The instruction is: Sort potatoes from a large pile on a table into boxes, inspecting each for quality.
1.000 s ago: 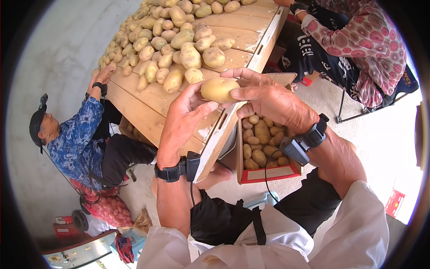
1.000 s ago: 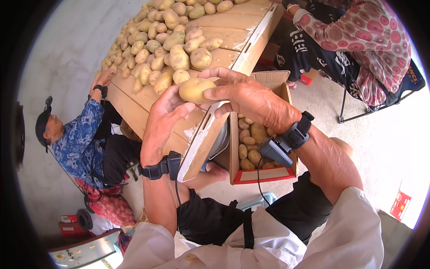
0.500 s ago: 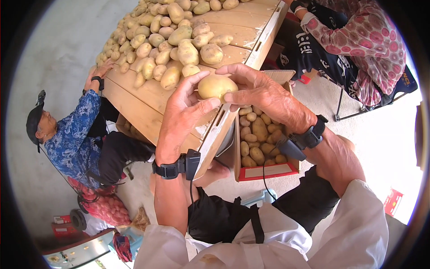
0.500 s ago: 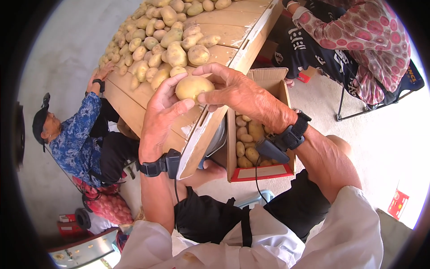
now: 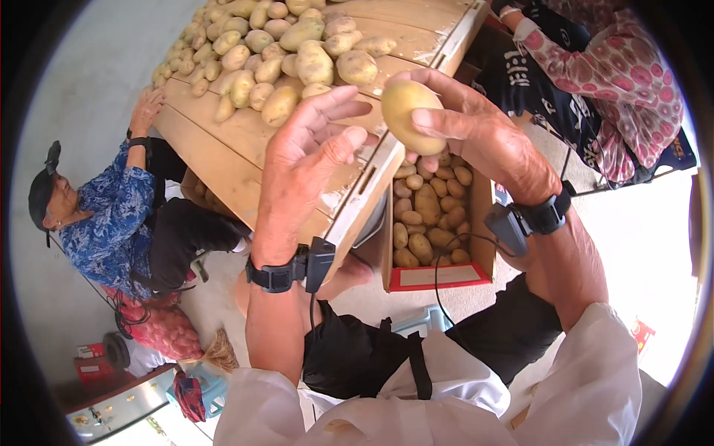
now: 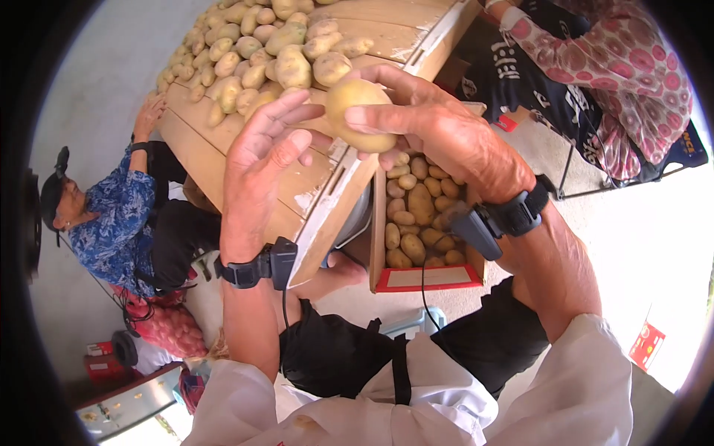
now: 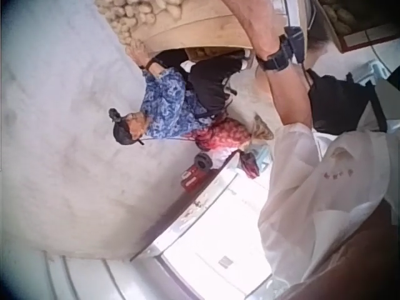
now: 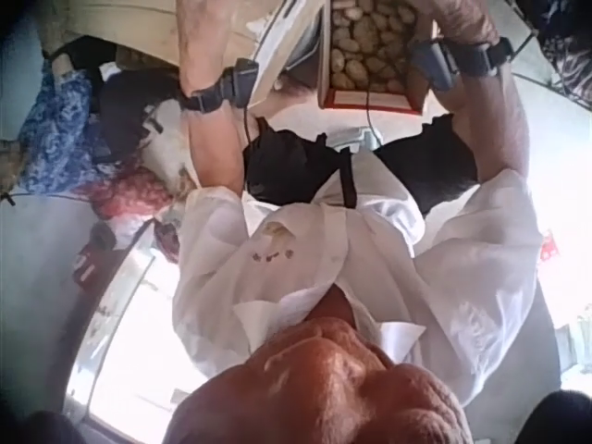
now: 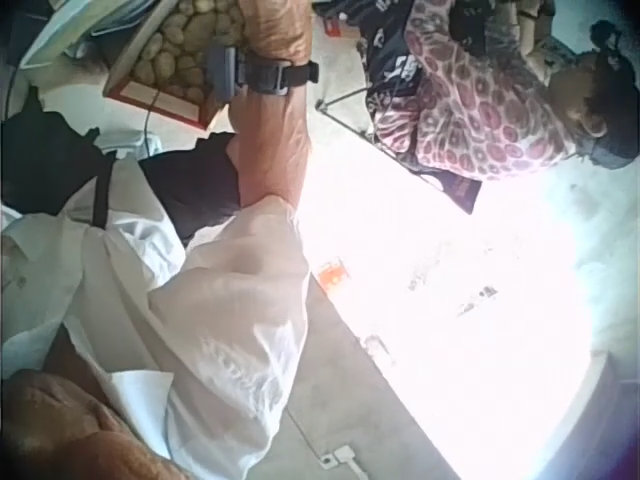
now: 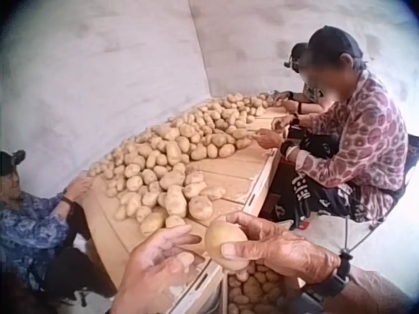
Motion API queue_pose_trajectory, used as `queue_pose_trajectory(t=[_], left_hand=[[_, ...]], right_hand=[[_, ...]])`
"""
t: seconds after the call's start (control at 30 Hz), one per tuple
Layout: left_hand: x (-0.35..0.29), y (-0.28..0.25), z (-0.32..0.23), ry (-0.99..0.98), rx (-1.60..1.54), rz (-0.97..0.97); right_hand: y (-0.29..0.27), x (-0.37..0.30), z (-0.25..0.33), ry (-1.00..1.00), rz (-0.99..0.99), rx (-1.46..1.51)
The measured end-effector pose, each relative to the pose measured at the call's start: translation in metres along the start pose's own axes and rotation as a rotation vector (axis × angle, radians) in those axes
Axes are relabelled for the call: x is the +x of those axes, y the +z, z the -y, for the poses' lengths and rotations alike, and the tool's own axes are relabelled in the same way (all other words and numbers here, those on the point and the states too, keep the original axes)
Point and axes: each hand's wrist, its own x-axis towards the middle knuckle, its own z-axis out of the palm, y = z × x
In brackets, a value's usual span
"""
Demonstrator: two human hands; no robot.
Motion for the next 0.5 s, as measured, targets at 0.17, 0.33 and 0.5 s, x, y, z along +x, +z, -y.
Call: queue_pose_trajectory(t=[0.17,0.33,0.5], left_hand=[[-0.002,0.0,0.005,-0.124,0.026,-0.023],[-0.001,0.0,-0.002,-0.137,0.014,0.031],[0.0,0.0,-0.006,-0.161,-0.004,0.046]], right_hand=[[-0.004,0.002,-0.004,0.027,-0.004,0.168],[0.002,0.004,0.007,-0.021,0.048,0.242],[0.005,0.02,0.0,-0.041,-0.042,0.228]])
